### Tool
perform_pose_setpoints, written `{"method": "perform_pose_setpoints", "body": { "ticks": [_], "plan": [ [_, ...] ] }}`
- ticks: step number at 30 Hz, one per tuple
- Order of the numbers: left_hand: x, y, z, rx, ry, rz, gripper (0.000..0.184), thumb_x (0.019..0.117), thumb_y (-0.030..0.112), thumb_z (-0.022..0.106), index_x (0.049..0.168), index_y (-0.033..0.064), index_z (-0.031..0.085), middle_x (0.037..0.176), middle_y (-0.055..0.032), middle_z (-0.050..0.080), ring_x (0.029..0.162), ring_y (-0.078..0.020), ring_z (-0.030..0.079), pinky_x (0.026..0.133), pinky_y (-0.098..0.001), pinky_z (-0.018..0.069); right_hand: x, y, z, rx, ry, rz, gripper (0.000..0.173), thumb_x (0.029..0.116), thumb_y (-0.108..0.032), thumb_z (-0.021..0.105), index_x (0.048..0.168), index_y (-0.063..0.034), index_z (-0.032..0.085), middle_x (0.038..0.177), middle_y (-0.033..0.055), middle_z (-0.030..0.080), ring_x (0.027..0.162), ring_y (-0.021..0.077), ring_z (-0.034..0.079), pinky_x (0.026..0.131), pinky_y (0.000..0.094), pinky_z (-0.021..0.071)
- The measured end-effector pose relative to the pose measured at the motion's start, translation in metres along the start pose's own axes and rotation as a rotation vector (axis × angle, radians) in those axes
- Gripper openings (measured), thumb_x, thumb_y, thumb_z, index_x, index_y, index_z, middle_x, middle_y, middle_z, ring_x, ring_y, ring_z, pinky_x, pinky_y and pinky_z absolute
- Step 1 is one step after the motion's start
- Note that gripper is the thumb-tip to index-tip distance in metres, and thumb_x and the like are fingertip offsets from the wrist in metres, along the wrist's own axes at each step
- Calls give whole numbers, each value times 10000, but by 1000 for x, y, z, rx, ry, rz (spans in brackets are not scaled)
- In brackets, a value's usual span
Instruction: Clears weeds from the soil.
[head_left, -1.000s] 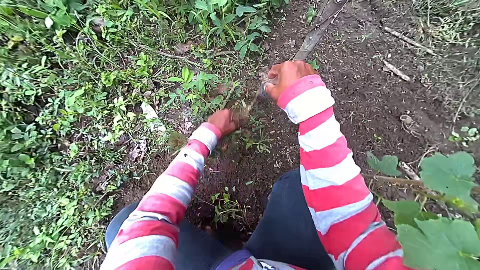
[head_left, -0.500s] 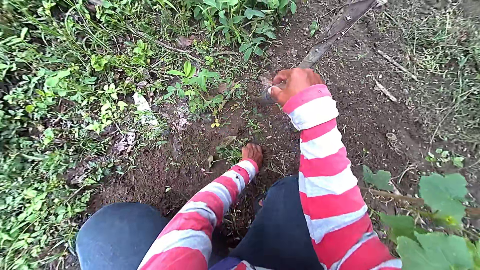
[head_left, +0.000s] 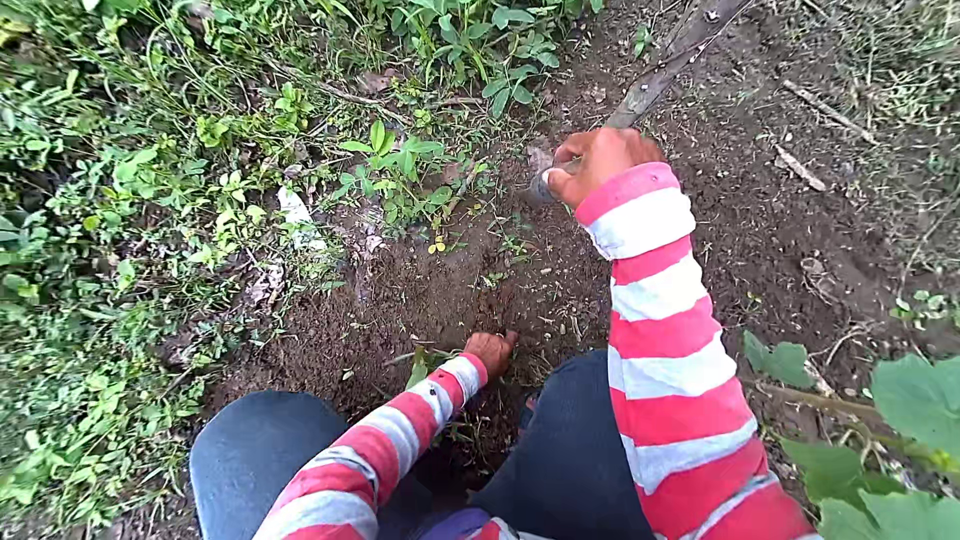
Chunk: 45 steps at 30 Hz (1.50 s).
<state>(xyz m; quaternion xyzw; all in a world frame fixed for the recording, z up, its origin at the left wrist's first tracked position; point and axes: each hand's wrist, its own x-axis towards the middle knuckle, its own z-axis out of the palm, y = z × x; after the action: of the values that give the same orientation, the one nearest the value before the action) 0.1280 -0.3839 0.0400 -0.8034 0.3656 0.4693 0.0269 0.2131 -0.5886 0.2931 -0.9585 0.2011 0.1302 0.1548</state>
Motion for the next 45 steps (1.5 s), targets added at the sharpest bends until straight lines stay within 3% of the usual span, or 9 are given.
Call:
{"method": "perform_pose_setpoints", "body": {
  "ticks": [2,7,16,19,22,24,31,40,45],
  "plan": [
    [14,6,-36,-57,104,-127,847,991,262,648,1665,110,157,1257,-313,662,1180,-519,640,965,-679,500,-1,-4,0,-5,-3,-7,401,982,-417,650,1295,-171,700,1232,203,702,1184,422,643,950,655,476],
    [68,-13,-79,-176,268,-385,520,1021,314,611,1446,31,513,1366,-299,611,1293,-500,573,986,-687,481,0,2,2,-7,-4,4,376,979,-405,651,1274,-180,710,1220,183,712,1174,402,655,949,645,485],
    [47,31,-49,-22,150,81,434,979,248,671,1348,28,607,1273,-273,671,1235,-466,625,982,-660,495,3,7,1,30,66,31,372,966,-410,650,1266,-200,720,1185,177,725,1132,401,673,901,647,499],
    [77,53,-75,2,324,54,492,937,118,686,1414,56,584,1581,-198,444,1481,-436,384,1025,-683,460,5,11,-1,58,74,28,367,957,-385,663,1267,-197,719,1194,169,725,1143,395,670,911,648,498],
    [115,36,-97,37,431,-142,676,948,147,709,1569,128,442,1720,-226,164,1528,-591,155,961,-875,340,4,18,-2,62,77,29,361,958,-372,667,1266,-191,718,1198,165,725,1144,393,669,908,638,501],
    [119,16,-106,30,432,-221,656,955,292,715,1551,216,452,1640,-312,270,1422,-644,301,907,-836,394,4,22,-3,62,66,33,355,962,-369,664,1267,-193,717,1206,162,723,1145,390,669,912,644,498],
    [117,-8,-122,-47,324,-132,432,1026,349,607,1316,31,638,1265,-257,677,1164,-456,667,911,-655,543,5,14,-2,78,77,31,347,958,-356,666,1261,-197,723,1222,141,719,1154,367,669,931,629,502],
    [65,13,-35,59,104,138,427,1042,328,581,1343,26,614,1239,-266,690,1167,-478,662,939,-682,517,7,22,0,91,102,17,347,949,-367,680,1241,-187,733,1220,152,718,1131,388,672,900,644,502],
    [77,-15,-95,-168,477,-78,478,978,180,642,1414,10,547,1410,-285,580,1295,-480,579,974,-650,513,0,18,1,57,40,8,370,953,-361,684,1280,-193,719,1288,149,682,1161,376,655,915,625,501]
  ]
}}
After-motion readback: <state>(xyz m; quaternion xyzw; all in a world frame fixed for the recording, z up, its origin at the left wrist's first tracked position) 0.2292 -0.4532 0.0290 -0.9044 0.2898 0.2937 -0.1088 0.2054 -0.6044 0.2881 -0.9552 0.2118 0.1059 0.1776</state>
